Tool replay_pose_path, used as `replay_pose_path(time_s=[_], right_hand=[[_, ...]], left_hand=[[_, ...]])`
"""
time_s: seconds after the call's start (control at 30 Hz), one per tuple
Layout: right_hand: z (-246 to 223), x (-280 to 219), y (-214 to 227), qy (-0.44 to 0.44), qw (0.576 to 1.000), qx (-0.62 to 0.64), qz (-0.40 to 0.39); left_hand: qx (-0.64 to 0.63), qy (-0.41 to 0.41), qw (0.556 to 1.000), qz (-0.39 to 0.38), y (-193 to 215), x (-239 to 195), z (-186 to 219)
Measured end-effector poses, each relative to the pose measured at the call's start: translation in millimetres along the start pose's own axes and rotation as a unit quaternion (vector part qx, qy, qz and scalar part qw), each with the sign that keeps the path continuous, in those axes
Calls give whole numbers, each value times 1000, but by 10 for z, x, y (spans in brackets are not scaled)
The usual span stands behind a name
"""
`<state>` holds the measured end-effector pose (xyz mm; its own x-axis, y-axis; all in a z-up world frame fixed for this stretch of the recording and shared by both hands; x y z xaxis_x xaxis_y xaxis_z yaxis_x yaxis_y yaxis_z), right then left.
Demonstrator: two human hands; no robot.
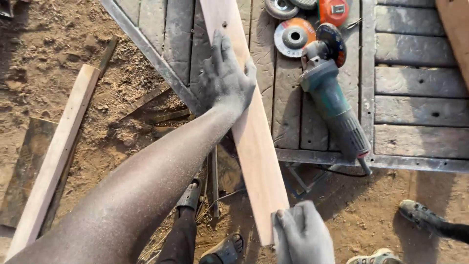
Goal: Manually sanding a long wooden plank with sandpaper on a workshop table.
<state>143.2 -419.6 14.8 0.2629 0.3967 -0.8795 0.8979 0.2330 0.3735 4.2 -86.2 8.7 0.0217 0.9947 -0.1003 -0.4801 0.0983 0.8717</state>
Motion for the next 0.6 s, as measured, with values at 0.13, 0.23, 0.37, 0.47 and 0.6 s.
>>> replay_pose_path(time_s=[0.13,0.23,0.37,0.47,0.6], right_hand=[[-700,24,202,131,988,52,67],[-758,-56,167,180,976,85,91],[-78,-365,-21,27,996,60,63],[-116,-264,48,55,995,54,67],[-623,49,221,168,976,94,104]], left_hand=[[1,-19,1000,4,-46,-19,19],[7,-27,1000,6,-78,28,-42],[32,-15,999,16,-53,20,-46],[16,-18,999,31,-101,48,-44],[24,-17,1000,-6,-5,-14,7]])
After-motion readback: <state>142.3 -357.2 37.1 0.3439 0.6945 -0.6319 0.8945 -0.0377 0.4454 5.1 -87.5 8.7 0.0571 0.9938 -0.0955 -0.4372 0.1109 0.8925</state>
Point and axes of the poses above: each hand's wrist, its own x-axis towards the middle knuckle, its own y-axis out of the back of the hand, z = x × y, the point moved 5 cm from there along x, towards the middle knuckle, and after that the axes turned 13 degrees about -z, right-handed, at the moved point
